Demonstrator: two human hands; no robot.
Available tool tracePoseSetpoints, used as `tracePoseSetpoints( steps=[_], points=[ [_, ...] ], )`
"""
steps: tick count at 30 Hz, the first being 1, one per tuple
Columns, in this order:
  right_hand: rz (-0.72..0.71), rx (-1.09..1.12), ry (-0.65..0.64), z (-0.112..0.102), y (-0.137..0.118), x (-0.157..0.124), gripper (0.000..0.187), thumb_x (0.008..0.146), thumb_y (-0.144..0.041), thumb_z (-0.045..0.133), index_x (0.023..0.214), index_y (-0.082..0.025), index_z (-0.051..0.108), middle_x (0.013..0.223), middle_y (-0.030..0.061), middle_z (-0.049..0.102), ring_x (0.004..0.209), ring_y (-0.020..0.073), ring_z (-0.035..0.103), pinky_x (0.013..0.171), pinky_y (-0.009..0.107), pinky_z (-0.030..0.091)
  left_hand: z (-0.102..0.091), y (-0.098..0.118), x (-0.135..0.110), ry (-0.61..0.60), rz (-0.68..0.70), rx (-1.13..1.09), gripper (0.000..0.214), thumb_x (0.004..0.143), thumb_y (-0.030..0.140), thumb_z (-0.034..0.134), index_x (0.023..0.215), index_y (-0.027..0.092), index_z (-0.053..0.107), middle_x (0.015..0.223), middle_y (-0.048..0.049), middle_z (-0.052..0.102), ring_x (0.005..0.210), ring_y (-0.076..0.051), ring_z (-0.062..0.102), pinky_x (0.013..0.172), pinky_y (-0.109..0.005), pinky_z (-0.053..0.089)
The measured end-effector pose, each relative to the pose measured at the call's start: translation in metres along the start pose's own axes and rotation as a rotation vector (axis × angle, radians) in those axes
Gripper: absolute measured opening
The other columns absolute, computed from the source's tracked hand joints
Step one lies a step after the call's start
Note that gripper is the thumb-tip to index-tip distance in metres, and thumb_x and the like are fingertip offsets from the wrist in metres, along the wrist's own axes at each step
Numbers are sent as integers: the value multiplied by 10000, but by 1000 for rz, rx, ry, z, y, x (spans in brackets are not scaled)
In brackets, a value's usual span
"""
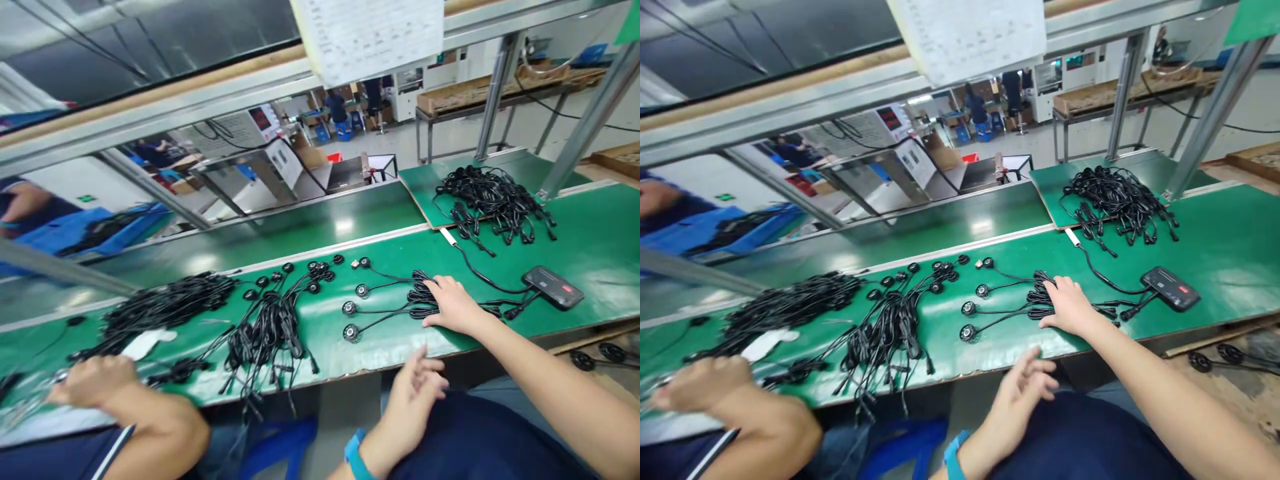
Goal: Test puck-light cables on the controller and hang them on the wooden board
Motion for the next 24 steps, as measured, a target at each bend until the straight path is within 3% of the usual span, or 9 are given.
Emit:
tracePoseSetpoints(
  steps=[3,6,11,16,20,24],
  points=[
    [17,-55,32,-4,-19,-22,504,836,-391,794,1217,-128,595,1153,159,577,1124,339,516,917,400,455,-28,6,11,220,-102,-331,780,927,693,564,1442,125,420,1251,-242,631,1031,-305,686,846,-456,582],
    [58,-77,15,0,-34,-47,351,814,-258,729,1105,-136,575,1042,135,574,1048,329,539,835,368,433,-37,14,24,260,-175,-469,707,969,658,515,1379,87,435,1205,-264,663,1106,-338,686,954,-494,550],
    [169,99,-10,12,-30,-74,321,802,-122,604,1104,-168,506,972,87,572,892,275,598,725,327,377,-42,20,41,223,-206,-399,628,943,626,600,1241,81,506,1022,-221,715,984,-322,732,952,-481,537],
    [149,433,8,13,-12,-93,377,729,-95,596,1063,-217,468,973,29,600,881,227,593,753,302,391,-34,18,63,147,-212,-355,545,880,578,721,1069,84,592,965,-187,725,866,-257,732,852,-388,551],
    [94,713,-28,17,-4,-112,328,745,-172,589,1039,-250,464,957,-14,607,874,195,584,779,282,427,-21,19,84,173,-176,-485,493,890,539,723,1090,109,590,1126,-209,719,1028,-273,716,863,-363,550],
    [124,807,-48,31,13,-124,331,738,-276,618,1053,-254,521,1061,25,637,991,228,604,913,316,463,-5,21,106,219,-161,-535,511,905,570,684,1139,130,574,1147,-204,720,1078,-310,713,791,-348,555]
  ],
)
Point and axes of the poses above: each hand's wrist, its own x-axis towards the middle knuckle, its own z-axis out of the palm, y = z × x, the point moved 9 cm from there along x, towards the middle knuckle
